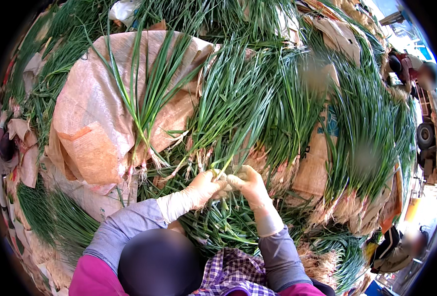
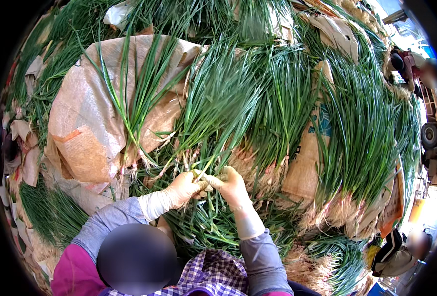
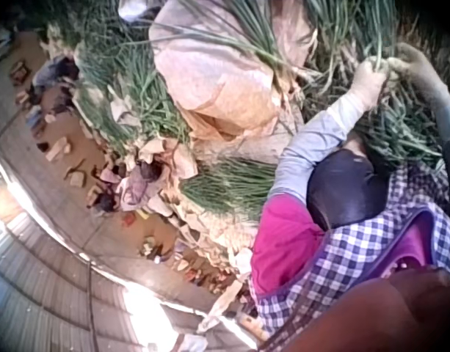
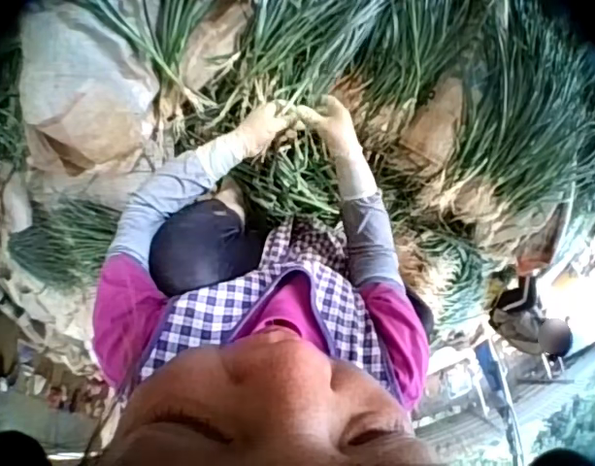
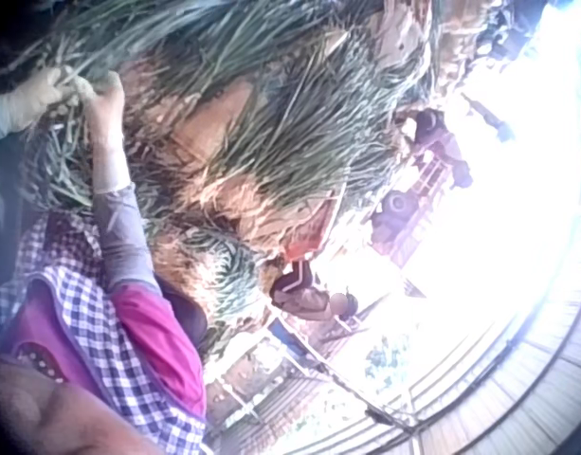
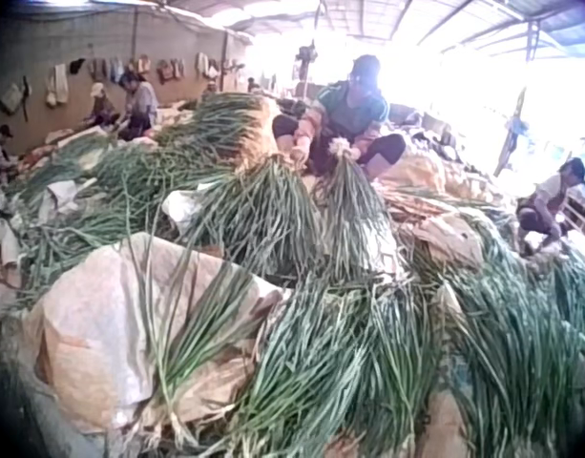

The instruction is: The person sorts green vegetables by hand, removing outer leaves and arranging them into organized bundles on a tarp-covered ground.

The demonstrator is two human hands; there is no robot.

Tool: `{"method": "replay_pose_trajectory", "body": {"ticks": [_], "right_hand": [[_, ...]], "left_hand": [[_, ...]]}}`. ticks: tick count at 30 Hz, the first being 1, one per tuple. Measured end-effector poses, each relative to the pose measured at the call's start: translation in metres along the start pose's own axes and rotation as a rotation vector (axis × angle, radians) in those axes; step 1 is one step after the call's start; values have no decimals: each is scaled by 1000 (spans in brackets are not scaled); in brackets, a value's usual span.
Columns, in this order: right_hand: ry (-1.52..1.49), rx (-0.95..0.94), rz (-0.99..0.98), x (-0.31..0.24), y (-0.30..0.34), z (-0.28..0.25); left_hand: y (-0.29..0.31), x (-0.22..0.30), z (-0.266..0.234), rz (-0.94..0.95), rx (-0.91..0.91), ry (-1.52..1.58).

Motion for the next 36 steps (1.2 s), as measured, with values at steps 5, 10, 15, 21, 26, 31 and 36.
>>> {"method": "replay_pose_trajectory", "body": {"ticks": [5,10,15,21,26,31,36], "right_hand": [[-158,186,40,7,-1,13],[69,292,-109,9,1,14],[86,550,-178,-3,-4,9],[221,390,136,29,5,-42],[38,338,163,48,31,-46],[1010,354,-103,11,23,-33],[1443,-138,175,36,18,-56]], "left_hand": [[4,4,-2,83,117,-108],[5,-4,-4,74,165,71],[15,9,20,-65,41,387],[20,3,5,-102,-36,434],[22,2,3,-18,72,185],[20,16,-7,46,135,41],[21,26,-23,39,174,31]]}}
Point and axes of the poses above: each hand's wrist, its own y-axis away from the middle knuckle, its own z-axis out of the palm, x = y × z, the point moved 6 cm from there along -y, towards the middle knuckle, and after that the axes turned 5 degrees about -x, right-handed, at the moved point
